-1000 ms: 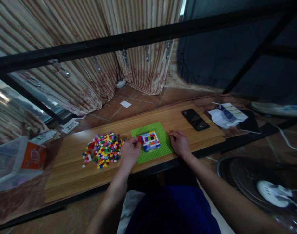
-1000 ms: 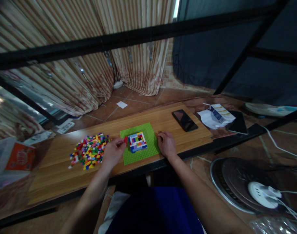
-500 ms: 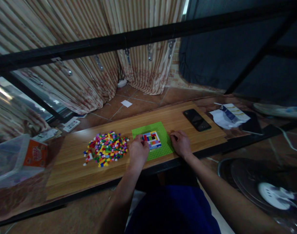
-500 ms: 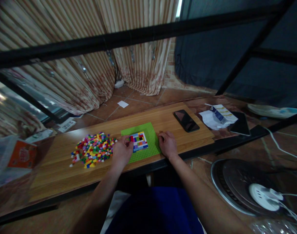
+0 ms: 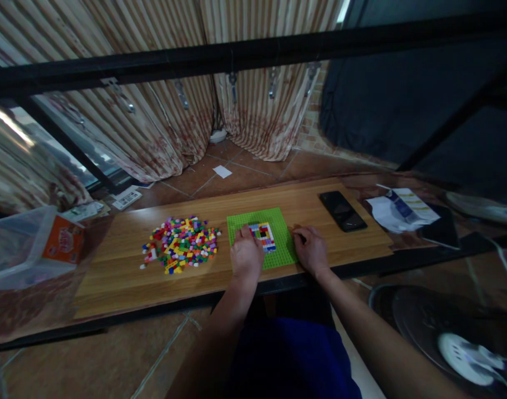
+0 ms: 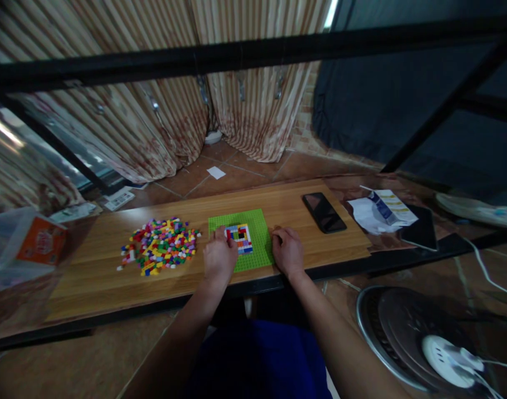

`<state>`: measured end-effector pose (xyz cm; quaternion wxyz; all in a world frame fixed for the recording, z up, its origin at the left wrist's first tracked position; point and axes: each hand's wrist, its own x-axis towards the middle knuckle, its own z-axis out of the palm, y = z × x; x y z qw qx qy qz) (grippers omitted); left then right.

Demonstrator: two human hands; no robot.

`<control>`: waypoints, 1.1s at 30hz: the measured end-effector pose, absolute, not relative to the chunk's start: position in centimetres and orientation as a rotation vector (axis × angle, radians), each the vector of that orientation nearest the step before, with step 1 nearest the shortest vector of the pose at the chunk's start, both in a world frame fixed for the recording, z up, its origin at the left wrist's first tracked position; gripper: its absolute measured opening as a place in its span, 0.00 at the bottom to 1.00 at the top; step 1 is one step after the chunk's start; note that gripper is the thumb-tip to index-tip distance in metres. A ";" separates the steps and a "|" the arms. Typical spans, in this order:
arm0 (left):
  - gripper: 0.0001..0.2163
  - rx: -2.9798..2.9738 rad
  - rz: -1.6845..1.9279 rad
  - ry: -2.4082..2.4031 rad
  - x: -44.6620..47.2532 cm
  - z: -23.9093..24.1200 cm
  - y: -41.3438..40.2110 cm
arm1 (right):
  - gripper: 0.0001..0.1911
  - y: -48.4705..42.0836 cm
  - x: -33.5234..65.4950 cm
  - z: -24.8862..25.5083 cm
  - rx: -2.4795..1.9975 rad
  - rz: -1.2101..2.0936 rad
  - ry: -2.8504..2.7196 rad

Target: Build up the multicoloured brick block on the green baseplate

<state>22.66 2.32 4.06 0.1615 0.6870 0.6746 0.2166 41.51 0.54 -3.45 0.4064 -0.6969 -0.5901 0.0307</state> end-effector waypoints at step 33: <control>0.20 1.151 1.007 1.633 21.4 0.5 5.5 | 0.14 0.3 41.5 -3.3 -1.742 0.069 -1.489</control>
